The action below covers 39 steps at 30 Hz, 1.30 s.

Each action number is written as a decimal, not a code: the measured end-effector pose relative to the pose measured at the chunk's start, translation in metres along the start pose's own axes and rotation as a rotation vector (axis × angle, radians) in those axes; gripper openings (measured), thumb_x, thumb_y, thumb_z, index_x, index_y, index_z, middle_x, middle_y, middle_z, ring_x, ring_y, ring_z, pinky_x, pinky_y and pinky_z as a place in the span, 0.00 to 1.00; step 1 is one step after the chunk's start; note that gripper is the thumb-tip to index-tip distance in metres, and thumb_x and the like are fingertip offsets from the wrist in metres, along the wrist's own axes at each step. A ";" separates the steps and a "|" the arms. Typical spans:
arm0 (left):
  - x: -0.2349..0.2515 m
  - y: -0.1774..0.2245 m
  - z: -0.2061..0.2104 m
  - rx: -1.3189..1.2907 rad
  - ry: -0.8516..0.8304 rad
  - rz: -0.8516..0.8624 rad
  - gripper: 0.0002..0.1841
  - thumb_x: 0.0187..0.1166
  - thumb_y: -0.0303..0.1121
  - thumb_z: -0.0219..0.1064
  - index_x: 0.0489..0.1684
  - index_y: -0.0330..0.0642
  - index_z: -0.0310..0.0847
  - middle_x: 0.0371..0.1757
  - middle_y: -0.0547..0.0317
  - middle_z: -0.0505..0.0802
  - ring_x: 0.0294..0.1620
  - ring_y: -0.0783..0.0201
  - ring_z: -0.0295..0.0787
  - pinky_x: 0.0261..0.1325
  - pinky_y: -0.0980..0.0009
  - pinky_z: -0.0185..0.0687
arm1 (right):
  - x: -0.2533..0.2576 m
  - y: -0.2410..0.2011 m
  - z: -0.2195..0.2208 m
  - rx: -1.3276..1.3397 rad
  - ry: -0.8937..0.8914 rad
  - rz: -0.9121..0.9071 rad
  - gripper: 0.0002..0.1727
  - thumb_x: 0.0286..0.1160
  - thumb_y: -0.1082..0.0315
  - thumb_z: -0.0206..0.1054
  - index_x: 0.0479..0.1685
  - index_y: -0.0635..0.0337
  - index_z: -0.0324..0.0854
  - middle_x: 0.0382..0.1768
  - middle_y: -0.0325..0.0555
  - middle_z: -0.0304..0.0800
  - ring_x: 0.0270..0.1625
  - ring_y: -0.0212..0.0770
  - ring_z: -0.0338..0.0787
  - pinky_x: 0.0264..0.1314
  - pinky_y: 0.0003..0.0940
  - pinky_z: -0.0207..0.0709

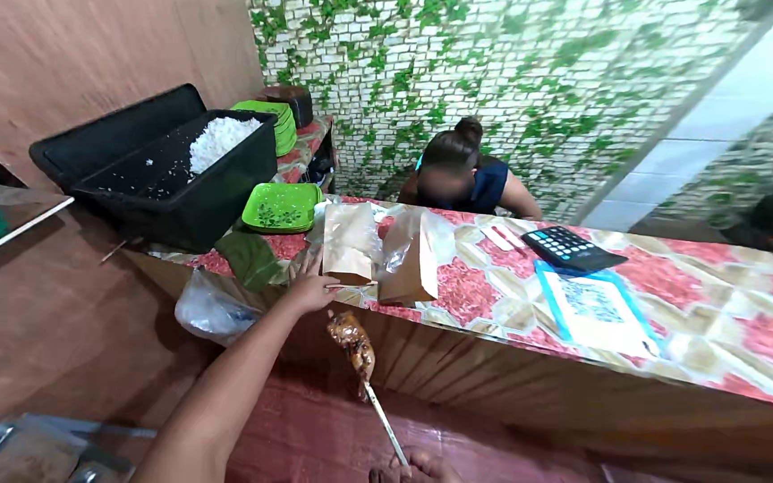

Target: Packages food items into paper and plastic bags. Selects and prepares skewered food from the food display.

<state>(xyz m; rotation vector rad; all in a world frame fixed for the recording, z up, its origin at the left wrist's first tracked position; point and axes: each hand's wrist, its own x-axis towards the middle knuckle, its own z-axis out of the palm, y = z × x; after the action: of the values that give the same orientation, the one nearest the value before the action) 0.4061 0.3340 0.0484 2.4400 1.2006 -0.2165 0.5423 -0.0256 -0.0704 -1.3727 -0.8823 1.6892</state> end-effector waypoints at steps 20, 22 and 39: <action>0.049 0.013 -0.022 0.319 0.028 0.127 0.24 0.86 0.21 0.49 0.82 0.34 0.69 0.93 0.52 0.62 0.85 0.39 0.67 0.80 0.39 0.66 | 0.084 -0.080 -0.033 0.269 0.079 -0.063 0.12 0.87 0.71 0.52 0.58 0.64 0.79 0.23 0.37 0.83 0.16 0.27 0.76 0.20 0.22 0.74; 0.044 0.018 -0.022 0.320 0.019 0.126 0.25 0.85 0.21 0.50 0.82 0.34 0.69 0.94 0.52 0.61 0.85 0.38 0.66 0.79 0.38 0.65 | 0.096 -0.089 -0.032 0.250 0.091 -0.055 0.12 0.89 0.71 0.52 0.59 0.65 0.78 0.24 0.37 0.83 0.16 0.27 0.77 0.21 0.23 0.74; 0.051 0.027 -0.003 0.281 0.326 0.232 0.25 0.75 0.32 0.72 0.70 0.28 0.79 0.77 0.30 0.80 0.75 0.27 0.77 0.70 0.27 0.70 | 0.219 -0.173 -0.061 -0.393 0.434 -0.062 0.21 0.90 0.61 0.57 0.64 0.71 0.83 0.63 0.68 0.87 0.69 0.62 0.86 0.73 0.61 0.74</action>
<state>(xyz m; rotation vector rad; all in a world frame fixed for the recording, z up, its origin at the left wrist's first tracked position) 0.4593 0.3573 0.0429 2.9220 1.0561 0.0922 0.6000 0.2509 -0.0273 -1.8613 -1.0160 1.1367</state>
